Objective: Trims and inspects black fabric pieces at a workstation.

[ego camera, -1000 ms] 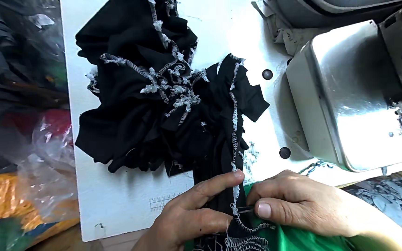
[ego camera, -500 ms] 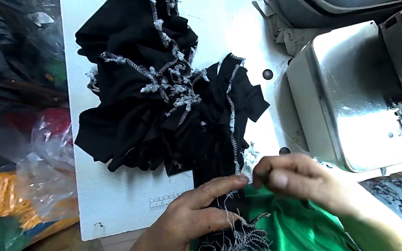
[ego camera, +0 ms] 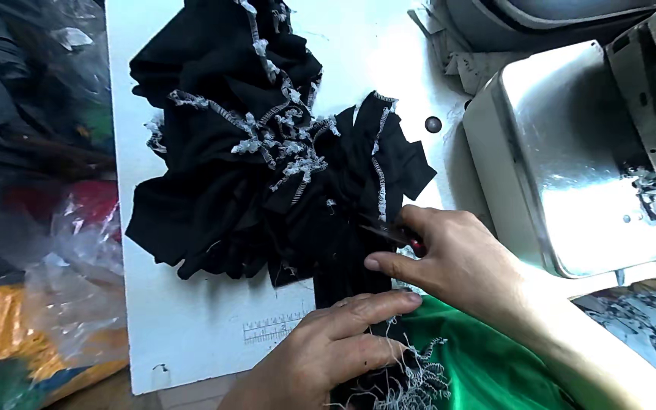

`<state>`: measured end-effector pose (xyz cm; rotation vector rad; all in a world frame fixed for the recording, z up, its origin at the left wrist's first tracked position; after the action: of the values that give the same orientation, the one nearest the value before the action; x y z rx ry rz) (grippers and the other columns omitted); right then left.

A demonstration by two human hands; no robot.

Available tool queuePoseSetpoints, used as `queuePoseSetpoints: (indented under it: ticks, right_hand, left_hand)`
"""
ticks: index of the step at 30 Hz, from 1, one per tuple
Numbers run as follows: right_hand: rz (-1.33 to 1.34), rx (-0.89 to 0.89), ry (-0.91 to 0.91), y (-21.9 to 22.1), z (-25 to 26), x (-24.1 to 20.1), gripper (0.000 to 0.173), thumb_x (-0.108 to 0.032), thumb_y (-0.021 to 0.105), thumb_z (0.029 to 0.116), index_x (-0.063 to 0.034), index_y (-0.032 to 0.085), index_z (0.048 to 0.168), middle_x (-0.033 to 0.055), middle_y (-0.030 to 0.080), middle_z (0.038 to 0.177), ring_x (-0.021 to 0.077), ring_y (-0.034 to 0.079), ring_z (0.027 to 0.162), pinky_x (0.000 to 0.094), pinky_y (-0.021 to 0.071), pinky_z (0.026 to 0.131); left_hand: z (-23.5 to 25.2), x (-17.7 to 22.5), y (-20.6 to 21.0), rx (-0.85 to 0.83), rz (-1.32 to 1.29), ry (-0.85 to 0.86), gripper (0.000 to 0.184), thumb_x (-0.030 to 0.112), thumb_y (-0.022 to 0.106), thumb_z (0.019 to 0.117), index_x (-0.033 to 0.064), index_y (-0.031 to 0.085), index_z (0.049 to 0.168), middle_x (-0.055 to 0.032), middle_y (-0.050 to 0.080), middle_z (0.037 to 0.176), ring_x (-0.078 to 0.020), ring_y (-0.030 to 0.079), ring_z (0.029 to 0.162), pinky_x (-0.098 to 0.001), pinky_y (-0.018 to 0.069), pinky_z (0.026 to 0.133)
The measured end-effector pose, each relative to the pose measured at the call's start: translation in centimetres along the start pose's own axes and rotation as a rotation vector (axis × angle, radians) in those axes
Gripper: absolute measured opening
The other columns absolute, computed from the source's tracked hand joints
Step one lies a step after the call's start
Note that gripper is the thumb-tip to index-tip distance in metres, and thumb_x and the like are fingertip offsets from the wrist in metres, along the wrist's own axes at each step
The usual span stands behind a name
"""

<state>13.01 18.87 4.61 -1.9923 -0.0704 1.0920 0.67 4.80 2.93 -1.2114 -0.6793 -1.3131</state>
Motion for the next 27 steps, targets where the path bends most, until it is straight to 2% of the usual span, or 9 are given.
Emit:
queuePoseSetpoints:
  ticks: [4,6,9,12,14,17,21,23,27]
  right_hand:
    - [-0.031,-0.068,-0.040,0.6,0.4,0.2,0.019,-0.029,0.071,0.0934,-0.0108,0.070,0.097,0.0008,0.061,0.076,0.0123,0.060,0.067,0.0313,0.0477,0.056]
    - [0.017,-0.048,-0.039,0.4,0.4,0.5,0.009,-0.022,0.068,0.0944,-0.0130,0.070,0.093,-0.0023,0.059,0.070,0.0079,0.055,0.060,0.0262,0.0431,0.052]
    - [0.148,0.025,-0.031,-0.5,0.2,0.4,0.004,-0.018,0.065,0.0923,-0.0155,0.068,0.093,-0.0073,0.053,0.065,0.0012,0.046,0.054,0.0189,0.0343,0.047]
    - [0.295,0.118,-0.125,-1.5,-0.2,-0.3,0.010,-0.014,0.065,0.0886,-0.0157,0.066,0.099,-0.0107,0.054,0.068,-0.0051,0.046,0.054,0.0115,0.0344,0.046]
    - [0.376,0.126,-0.216,-1.9,-0.6,-0.5,0.016,-0.009,0.065,0.0889,-0.0123,0.067,0.104,-0.0104,0.056,0.070,-0.0071,0.047,0.057,0.0083,0.0364,0.048]
    - [0.388,0.056,-0.279,-1.5,-1.1,0.0,0.016,-0.008,0.064,0.0907,-0.0082,0.071,0.106,-0.0063,0.060,0.072,-0.0033,0.050,0.061,0.0129,0.0407,0.054]
    - [0.521,-0.074,-0.278,-0.6,-2.5,0.7,0.014,-0.008,0.062,0.0934,-0.0084,0.073,0.102,-0.0083,0.064,0.080,-0.0081,0.056,0.070,0.0071,0.0466,0.062]
    - [0.561,-0.108,-0.298,-0.4,-3.0,0.6,0.016,-0.007,0.060,0.0942,-0.0060,0.073,0.103,-0.0063,0.066,0.085,-0.0080,0.057,0.075,0.0068,0.0474,0.066]
    - [0.497,-0.104,-0.386,-0.7,-3.5,0.1,0.021,-0.005,0.058,0.0910,-0.0025,0.073,0.106,-0.0030,0.065,0.084,-0.0077,0.053,0.075,0.0059,0.0421,0.067]
  left_hand:
    - [0.3,-0.1,0.1,-0.007,0.001,0.022,0.016,0.022,0.058,0.1018,0.0071,0.060,0.106,-0.0047,0.056,0.146,-0.0094,0.050,0.138,-0.0257,0.0440,0.114]
    - [0.2,-0.2,0.1,-0.001,0.008,0.025,0.016,0.022,0.059,0.1010,0.0071,0.061,0.106,-0.0049,0.057,0.145,-0.0095,0.051,0.137,-0.0260,0.0441,0.113]
    - [-0.1,-0.3,0.0,0.017,0.017,0.011,0.018,0.025,0.059,0.1011,0.0084,0.063,0.106,-0.0041,0.058,0.144,-0.0099,0.054,0.134,-0.0263,0.0464,0.111]
    - [-0.5,-0.4,-0.6,0.057,0.001,-0.037,0.019,0.029,0.061,0.1015,0.0117,0.064,0.109,-0.0007,0.062,0.139,-0.0085,0.061,0.125,-0.0248,0.0536,0.103]
    - [-0.7,-0.2,-1.3,0.120,-0.017,-0.035,0.022,0.033,0.060,0.1023,0.0138,0.065,0.112,0.0040,0.068,0.126,-0.0048,0.063,0.117,-0.0211,0.0529,0.099]
    - [-0.7,0.4,-2.4,0.210,-0.125,-0.002,0.018,0.031,0.057,0.1039,0.0157,0.063,0.113,0.0071,0.068,0.112,-0.0025,0.063,0.109,-0.0200,0.0500,0.097]
    - [-0.1,0.9,-2.8,0.196,-0.115,-0.024,0.022,0.032,0.055,0.1051,0.0158,0.065,0.117,0.0071,0.067,0.112,-0.0002,0.063,0.106,-0.0172,0.0510,0.093]
    - [0.4,0.7,-2.3,0.169,-0.067,-0.025,0.024,0.034,0.055,0.1051,0.0151,0.063,0.118,0.0065,0.066,0.112,0.0016,0.062,0.108,-0.0147,0.0497,0.094]
    - [0.8,0.4,-1.7,0.185,-0.022,-0.083,0.033,0.041,0.056,0.1028,0.0169,0.062,0.125,0.0112,0.065,0.119,0.0085,0.057,0.113,-0.0094,0.0454,0.097]
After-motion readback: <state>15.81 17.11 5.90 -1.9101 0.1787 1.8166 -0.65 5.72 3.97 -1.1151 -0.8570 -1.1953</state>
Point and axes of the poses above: each hand's wrist, its own z-axis towards the middle knuckle, its own y-axis out of the palm, x = y × z, the point moved 4 cm from there along z, towards the middle knuckle
